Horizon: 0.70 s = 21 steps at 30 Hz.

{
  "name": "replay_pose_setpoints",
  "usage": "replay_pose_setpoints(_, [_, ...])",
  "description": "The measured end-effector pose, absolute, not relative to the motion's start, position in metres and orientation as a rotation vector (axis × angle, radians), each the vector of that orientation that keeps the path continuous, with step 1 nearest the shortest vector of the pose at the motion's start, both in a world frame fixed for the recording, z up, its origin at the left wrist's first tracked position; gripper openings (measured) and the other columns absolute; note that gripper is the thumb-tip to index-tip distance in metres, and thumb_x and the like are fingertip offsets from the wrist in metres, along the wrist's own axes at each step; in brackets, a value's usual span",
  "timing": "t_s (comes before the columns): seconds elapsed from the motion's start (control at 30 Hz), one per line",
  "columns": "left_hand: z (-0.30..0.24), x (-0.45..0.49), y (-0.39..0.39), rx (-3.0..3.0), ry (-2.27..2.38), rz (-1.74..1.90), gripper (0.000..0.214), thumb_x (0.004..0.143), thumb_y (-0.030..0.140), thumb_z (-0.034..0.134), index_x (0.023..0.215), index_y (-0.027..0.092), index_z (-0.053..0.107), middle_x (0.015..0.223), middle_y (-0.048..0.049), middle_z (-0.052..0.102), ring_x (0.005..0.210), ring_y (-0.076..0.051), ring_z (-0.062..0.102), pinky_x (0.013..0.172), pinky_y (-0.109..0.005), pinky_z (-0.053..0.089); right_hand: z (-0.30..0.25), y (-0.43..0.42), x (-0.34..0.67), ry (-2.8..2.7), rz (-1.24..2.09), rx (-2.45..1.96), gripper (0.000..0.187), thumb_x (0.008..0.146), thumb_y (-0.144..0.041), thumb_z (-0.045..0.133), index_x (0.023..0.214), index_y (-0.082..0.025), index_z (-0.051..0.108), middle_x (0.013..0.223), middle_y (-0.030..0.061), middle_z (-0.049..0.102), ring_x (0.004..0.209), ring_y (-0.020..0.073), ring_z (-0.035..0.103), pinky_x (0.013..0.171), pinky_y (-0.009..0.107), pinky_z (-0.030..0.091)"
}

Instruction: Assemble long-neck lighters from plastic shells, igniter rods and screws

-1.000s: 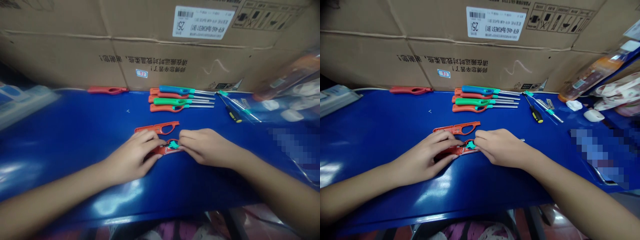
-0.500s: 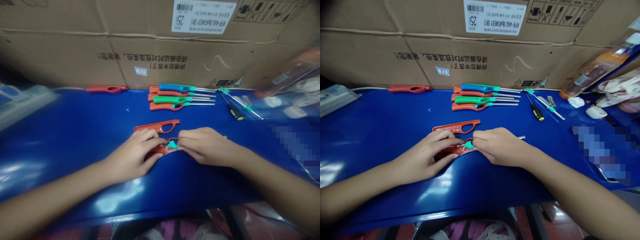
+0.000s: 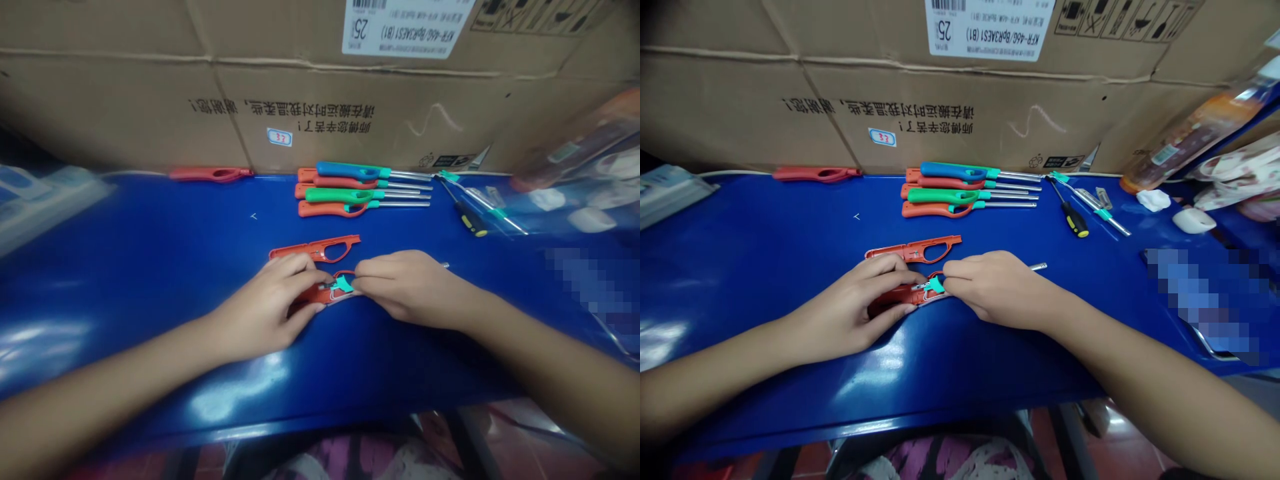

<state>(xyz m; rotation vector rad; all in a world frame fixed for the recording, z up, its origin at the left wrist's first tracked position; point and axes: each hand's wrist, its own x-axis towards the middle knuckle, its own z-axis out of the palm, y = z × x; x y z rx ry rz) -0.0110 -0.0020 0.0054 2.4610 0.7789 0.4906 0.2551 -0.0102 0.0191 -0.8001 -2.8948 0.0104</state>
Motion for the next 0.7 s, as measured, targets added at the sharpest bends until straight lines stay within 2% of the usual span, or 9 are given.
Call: replay_pose_setpoints(0.7, [0.0084,-0.0091,-0.0027,2.483,0.804,0.438,0.028,0.096,0.018,0.053,0.124,0.015,0.061,0.105,-0.0086,0.058,0.1,-0.024,0.056,0.09,-0.041,0.048,0.0217,-0.013,0.251,-2.858,0.02,-0.909,0.028,0.103,-0.019,0.042,0.094,-0.017,0.069,0.088,0.004,0.067,0.067,0.0136,0.051,0.061,0.03,0.03])
